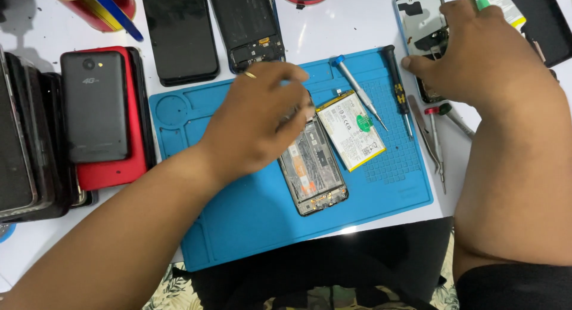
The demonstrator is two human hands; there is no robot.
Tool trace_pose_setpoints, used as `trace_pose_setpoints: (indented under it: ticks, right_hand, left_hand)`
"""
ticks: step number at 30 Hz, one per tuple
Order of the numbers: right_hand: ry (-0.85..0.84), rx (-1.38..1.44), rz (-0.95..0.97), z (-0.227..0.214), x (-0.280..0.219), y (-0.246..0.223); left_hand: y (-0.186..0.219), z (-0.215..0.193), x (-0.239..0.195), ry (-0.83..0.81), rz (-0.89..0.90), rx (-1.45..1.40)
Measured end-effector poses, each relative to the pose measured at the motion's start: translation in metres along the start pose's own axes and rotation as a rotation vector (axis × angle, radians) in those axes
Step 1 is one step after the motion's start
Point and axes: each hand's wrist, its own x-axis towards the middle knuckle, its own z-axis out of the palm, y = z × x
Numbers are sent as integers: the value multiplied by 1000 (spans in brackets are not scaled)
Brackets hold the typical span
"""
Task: The person disassembles a smartphone on a blue mat, removes the motherboard and battery, and uses tweezers to detach small connectors. The person then places the motherboard and battery aside and continues to remove internal components.
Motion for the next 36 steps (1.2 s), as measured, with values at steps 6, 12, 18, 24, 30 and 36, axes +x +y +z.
trace_pose_setpoints:
  ticks: [6,12,18,24,30,36]
  right_hand:
    - [-13,7,-29,5,6,6]
    - [263,19,-325,26,1,8]
    - [159,5,-512,58,-7,-28]
    - [114,22,-277,31,-13,-26]
    - [202,229,-245,6,-13,2]
    - [115,447,-329,-13,-36,-10]
  left_hand:
    - [-14,11,-7,-179,225,206]
    - [-14,4,-5,-189,305,204]
    - [-16,-1,-3,-180,391,228]
    - [-15,0,-5,-201,333,199]
    - [-16,0,-2,-197,328,203]
    - [-14,1,-3,-149,362,217]
